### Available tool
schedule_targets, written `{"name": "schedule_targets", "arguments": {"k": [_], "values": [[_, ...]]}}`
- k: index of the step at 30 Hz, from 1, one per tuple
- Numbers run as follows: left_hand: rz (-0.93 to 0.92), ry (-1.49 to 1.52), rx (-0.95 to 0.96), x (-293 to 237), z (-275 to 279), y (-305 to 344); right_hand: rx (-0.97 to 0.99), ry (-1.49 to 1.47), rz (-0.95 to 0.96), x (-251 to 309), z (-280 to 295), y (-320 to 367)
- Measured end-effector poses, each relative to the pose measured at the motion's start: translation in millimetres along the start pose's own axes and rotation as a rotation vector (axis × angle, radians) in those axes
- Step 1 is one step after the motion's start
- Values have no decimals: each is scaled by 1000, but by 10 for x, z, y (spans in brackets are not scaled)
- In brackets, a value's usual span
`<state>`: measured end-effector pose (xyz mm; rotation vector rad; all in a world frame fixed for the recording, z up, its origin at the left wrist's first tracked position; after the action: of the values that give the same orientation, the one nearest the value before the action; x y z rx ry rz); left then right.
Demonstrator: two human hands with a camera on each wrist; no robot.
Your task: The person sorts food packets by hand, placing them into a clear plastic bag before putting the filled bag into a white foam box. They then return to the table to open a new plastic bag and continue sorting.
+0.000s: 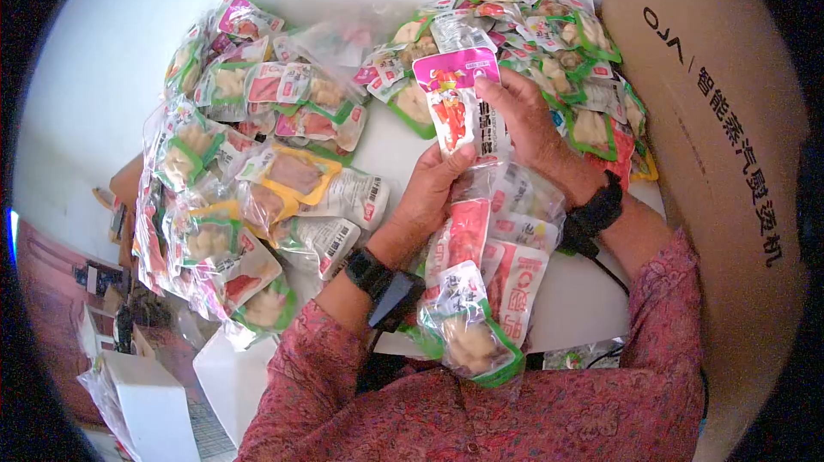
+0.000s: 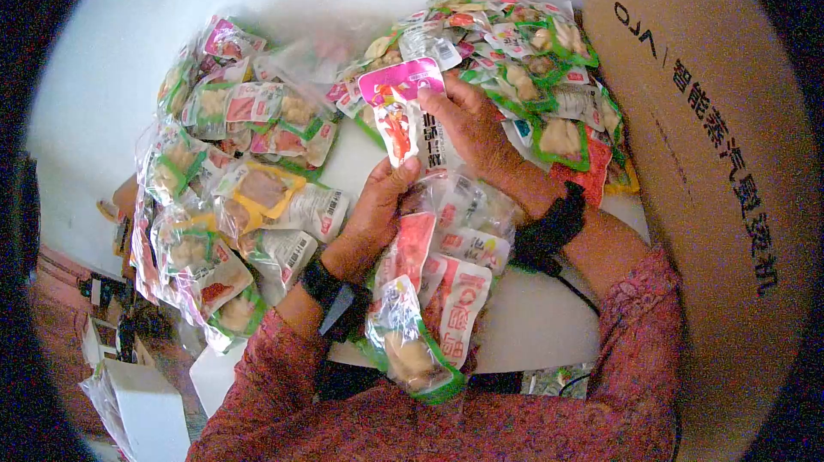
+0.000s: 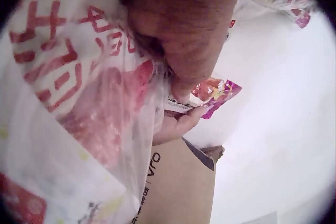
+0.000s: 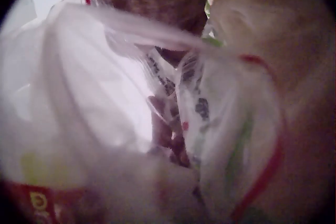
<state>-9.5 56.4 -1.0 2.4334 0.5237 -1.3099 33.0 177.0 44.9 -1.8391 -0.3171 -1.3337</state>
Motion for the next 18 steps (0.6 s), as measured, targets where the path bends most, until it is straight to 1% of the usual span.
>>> {"name": "schedule_targets", "arguments": {"k": [1, 3, 5, 7, 9, 11, 13, 14, 16, 18], "values": [[12, 0, -28, -8, -14, 9, 7, 91, 74, 49, 11, 5], [24, -4, -51, -6, 4, -9, 3, 77, 90, 53, 38, -23], [-8, -31, -5, 26, 70, -58, 1, 61, 104, 54, 46, -32], [-11, -63, 28, 43, 150, -110, -1, -75, 3, 46, 31, -33], [-14, -94, 58, 78, 182, -135, 2, -75, -5, 8, 28, -37], [-76, -166, 33, 94, 195, -140, 7, -77, -16, -49, 27, -48], [-70, -187, 8, 128, 224, -164, 36, -127, -78, -97, 21, -65], [-67, -207, -14, 140, 243, -176, 35, -127, -79, -107, 22, -58], [-59, -237, -19, 146, 268, -186, 29, -200, -152, -108, 14, -43], [-49, -266, -22, 147, 244, -190, 18, -173, -124, -157, 28, -71]]}}
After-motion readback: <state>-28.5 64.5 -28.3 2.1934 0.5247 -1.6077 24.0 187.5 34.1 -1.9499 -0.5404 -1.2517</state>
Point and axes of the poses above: each hand's wrist, its own y-axis away from the middle knuckle, its own z-axis out of the back of the hand, x = y × z, the point moved 5 cm from there along -y, towards the middle knuckle, and after that the axes turned 7 degrees about -x, right-handed, at the moved point
